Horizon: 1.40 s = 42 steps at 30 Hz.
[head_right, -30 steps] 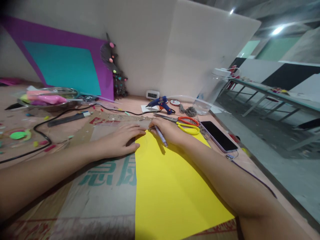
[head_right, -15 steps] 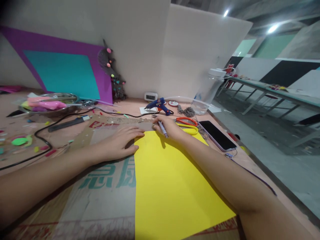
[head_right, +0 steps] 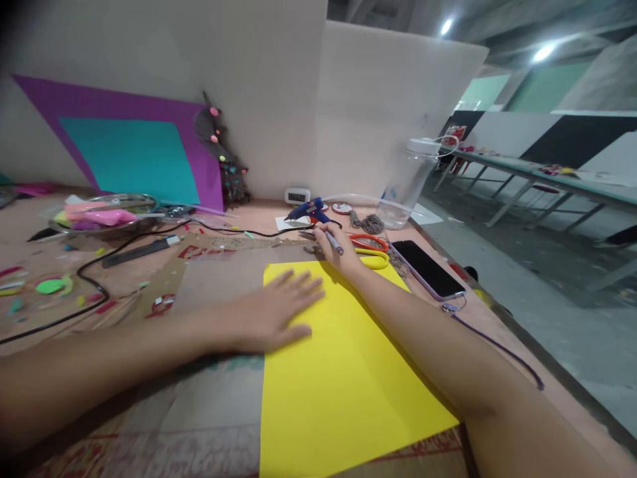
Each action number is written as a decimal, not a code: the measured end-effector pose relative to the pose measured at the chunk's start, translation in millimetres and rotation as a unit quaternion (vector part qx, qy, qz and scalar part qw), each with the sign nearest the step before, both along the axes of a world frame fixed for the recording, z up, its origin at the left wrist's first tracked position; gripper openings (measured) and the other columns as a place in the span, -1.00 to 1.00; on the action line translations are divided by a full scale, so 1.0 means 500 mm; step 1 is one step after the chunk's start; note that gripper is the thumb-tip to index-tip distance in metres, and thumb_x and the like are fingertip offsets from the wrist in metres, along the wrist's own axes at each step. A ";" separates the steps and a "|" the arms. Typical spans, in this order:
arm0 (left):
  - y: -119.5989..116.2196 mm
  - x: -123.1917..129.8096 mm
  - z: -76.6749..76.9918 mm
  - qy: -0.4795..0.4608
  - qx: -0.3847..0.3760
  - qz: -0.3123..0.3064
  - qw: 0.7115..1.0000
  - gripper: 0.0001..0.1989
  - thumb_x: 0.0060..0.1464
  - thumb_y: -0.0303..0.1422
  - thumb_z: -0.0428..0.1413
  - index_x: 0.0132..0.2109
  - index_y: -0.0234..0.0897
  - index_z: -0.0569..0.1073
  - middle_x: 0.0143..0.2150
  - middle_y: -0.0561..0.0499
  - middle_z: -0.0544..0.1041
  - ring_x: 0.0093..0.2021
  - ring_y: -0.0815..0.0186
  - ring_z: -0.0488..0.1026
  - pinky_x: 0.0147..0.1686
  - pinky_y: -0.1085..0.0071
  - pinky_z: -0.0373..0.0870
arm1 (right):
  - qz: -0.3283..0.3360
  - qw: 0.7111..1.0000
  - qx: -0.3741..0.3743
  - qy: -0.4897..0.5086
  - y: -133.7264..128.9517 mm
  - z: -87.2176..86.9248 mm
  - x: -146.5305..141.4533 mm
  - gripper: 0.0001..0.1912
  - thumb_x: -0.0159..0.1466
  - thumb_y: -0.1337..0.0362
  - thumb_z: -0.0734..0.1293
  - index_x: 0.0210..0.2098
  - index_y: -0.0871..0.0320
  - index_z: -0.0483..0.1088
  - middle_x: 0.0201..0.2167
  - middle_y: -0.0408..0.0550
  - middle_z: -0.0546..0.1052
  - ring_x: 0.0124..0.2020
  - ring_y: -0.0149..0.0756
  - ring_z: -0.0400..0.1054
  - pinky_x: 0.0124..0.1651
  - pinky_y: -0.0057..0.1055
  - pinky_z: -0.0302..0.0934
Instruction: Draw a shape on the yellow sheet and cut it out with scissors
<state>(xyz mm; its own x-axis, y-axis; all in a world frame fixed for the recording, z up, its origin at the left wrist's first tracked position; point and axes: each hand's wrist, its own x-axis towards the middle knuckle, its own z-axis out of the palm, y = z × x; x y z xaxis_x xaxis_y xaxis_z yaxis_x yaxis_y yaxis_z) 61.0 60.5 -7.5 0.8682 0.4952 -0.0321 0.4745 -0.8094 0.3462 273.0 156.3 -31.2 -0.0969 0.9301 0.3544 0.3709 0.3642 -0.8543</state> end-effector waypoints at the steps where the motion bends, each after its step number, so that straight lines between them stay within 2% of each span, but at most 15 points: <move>1: -0.022 0.004 0.013 -0.024 -0.047 -0.073 0.996 -0.30 0.27 0.00 -0.03 0.43 -0.24 0.14 0.49 -0.09 -0.01 0.49 0.03 -0.13 0.44 0.01 -0.21 | -0.004 1.000 -0.001 -0.004 -0.001 0.002 0.000 -0.54 0.26 -0.22 0.25 -0.27 0.07 0.30 -0.52 -0.19 0.35 -0.55 -0.40 0.16 -0.52 -0.43 0.07; 3: -0.043 0.010 0.036 -0.055 -0.138 -0.185 0.971 -0.41 0.21 0.06 0.05 0.27 -0.08 0.41 0.37 0.04 0.32 0.41 0.10 0.15 0.38 0.20 0.09 | -0.008 1.000 0.002 -0.016 -0.004 0.006 -0.002 -0.53 0.26 -0.23 0.24 -0.29 0.08 0.30 -0.53 -0.18 0.35 -0.54 -0.39 0.18 -0.49 -0.42 0.09; 5: -0.033 0.017 0.047 -0.102 -0.144 -0.088 0.980 -0.52 0.34 -0.04 -0.11 0.17 -0.12 0.50 0.27 0.00 0.46 0.34 0.15 0.29 0.31 0.21 0.21 | -0.007 0.999 0.019 -0.027 -0.005 0.009 -0.002 -0.52 0.27 -0.22 0.24 -0.30 0.09 0.31 -0.51 -0.16 0.37 -0.49 -0.37 0.22 -0.45 -0.40 0.13; 7: -0.011 0.027 0.047 -0.139 -0.051 0.076 0.986 -0.52 0.30 -0.19 -0.03 0.26 -0.30 0.40 0.35 -0.16 0.33 0.38 0.06 0.21 0.36 0.07 0.10 | -0.008 0.999 0.035 -0.030 -0.004 0.009 -0.002 -0.53 0.27 -0.21 0.25 -0.31 0.10 0.32 -0.46 -0.13 0.41 -0.45 -0.35 0.26 -0.41 -0.40 0.16; 8: -0.004 0.031 0.046 -0.119 -0.024 0.104 0.987 -0.43 0.24 -0.20 0.06 0.32 -0.36 0.32 0.42 -0.23 0.21 0.43 -0.03 0.08 0.38 -0.02 -0.01 | -0.008 0.999 0.036 -0.026 -0.003 0.008 -0.002 -0.52 0.27 -0.21 0.25 -0.31 0.11 0.33 -0.44 -0.12 0.42 -0.44 -0.36 0.26 -0.42 -0.41 0.15; 9: -0.002 0.033 0.046 -0.101 -0.030 0.083 0.991 -0.38 0.19 -0.19 0.11 0.32 -0.39 0.31 0.44 -0.25 0.15 0.45 -0.08 0.01 0.39 -0.05 -0.05 | -0.009 0.999 0.031 -0.020 -0.002 0.006 -0.001 -0.52 0.26 -0.22 0.25 -0.30 0.11 0.33 -0.44 -0.13 0.43 -0.45 -0.37 0.26 -0.44 -0.42 0.14; 10: -0.006 0.033 0.048 -0.068 -0.075 -0.008 0.995 -0.40 0.17 -0.14 0.14 0.28 -0.34 0.38 0.43 -0.21 0.19 0.44 -0.06 0.05 0.38 0.03 0.01 | -0.006 1.000 0.020 -0.014 -0.001 0.005 -0.001 -0.51 0.26 -0.23 0.25 -0.29 0.10 0.33 -0.44 -0.13 0.43 -0.47 -0.38 0.24 -0.47 -0.44 0.12; 12: -0.020 0.023 0.055 -0.026 -0.195 -0.170 0.966 -0.60 0.30 -0.09 0.00 0.10 -0.14 0.55 0.29 0.02 0.43 0.32 0.15 0.31 0.29 0.29 0.23 | 0.001 1.000 -0.003 0.002 0.000 0.004 -0.001 -0.49 0.26 -0.24 0.24 -0.25 0.10 0.36 -0.44 -0.14 0.42 -0.54 -0.43 0.19 -0.54 -0.47 0.06; 13: -0.025 0.013 0.057 -0.037 -0.222 -0.177 0.958 -0.60 0.35 -0.11 -0.09 0.01 -0.12 0.59 0.17 0.06 0.54 0.21 0.23 0.43 0.20 0.37 0.33 | 0.007 1.000 -0.014 0.013 -0.002 0.006 -0.002 -0.48 0.27 -0.24 0.22 -0.21 0.11 0.39 -0.43 -0.14 0.43 -0.57 -0.46 0.17 -0.57 -0.48 0.03; 15: -0.020 -0.016 0.053 -0.099 -0.141 -0.064 0.983 -0.66 0.32 -0.16 -0.03 -0.01 -0.17 0.57 0.03 -0.01 0.61 0.05 0.23 0.52 0.11 0.33 0.41 | 0.022 0.999 -0.034 0.031 -0.009 0.014 -0.006 -0.46 0.31 -0.22 0.18 -0.16 0.13 0.43 -0.43 -0.12 0.43 -0.61 -0.49 0.13 -0.61 -0.48 -0.01; 17: 0.006 -0.050 0.034 -0.138 0.040 0.068 0.987 -0.70 0.30 -0.24 -0.02 -0.06 -0.24 0.56 0.00 -0.13 0.59 0.06 0.12 0.48 0.14 0.13 0.37 | 0.040 0.997 -0.049 0.034 -0.018 0.027 -0.013 -0.50 0.35 -0.14 0.15 -0.15 0.16 0.45 -0.46 -0.10 0.44 -0.61 -0.49 0.14 -0.60 -0.48 0.01; 20: 0.054 -0.095 -0.004 -0.111 0.173 0.127 0.970 -0.71 0.27 -0.24 0.03 -0.02 -0.28 0.52 0.10 -0.21 0.49 0.13 0.02 0.40 0.16 0.00 0.32 | 0.053 0.996 -0.071 0.027 -0.034 0.044 -0.026 -0.74 0.30 0.07 0.24 -0.21 0.13 0.38 -0.53 -0.15 0.45 -0.59 -0.45 0.19 -0.58 -0.50 0.06; 29: 0.067 -0.109 -0.028 -0.117 0.155 0.141 0.971 -0.70 0.23 -0.24 0.05 0.02 -0.29 0.47 0.13 -0.18 0.44 0.17 0.06 0.35 0.21 0.09 0.30 | 0.063 0.989 -0.073 -0.116 -0.053 0.037 -0.062 -0.70 0.22 0.02 0.35 -0.39 0.07 0.23 -0.63 -0.26 0.35 -0.64 -0.43 0.16 -0.59 -0.48 -0.04; 36: 0.072 -0.111 -0.035 -0.116 0.146 0.156 0.970 -0.68 0.21 -0.23 0.05 0.02 -0.30 0.46 0.12 -0.18 0.45 0.17 0.04 0.35 0.20 0.07 0.30 | 0.023 0.989 -0.005 -0.147 -0.044 0.022 -0.066 -0.67 0.16 0.12 0.35 -0.53 0.08 0.13 -0.60 -0.24 0.28 -0.54 -0.42 0.13 -0.49 -0.44 -0.04; 42: 0.072 -0.108 -0.034 -0.120 0.149 0.154 0.969 -0.69 0.21 -0.23 0.05 0.01 -0.30 0.46 0.11 -0.18 0.45 0.16 0.03 0.36 0.20 0.06 0.30 | 0.038 0.989 -0.033 -0.137 -0.048 0.022 -0.067 -0.67 0.17 0.09 0.36 -0.51 0.07 0.13 -0.63 -0.26 0.25 -0.58 -0.42 0.10 -0.52 -0.44 -0.08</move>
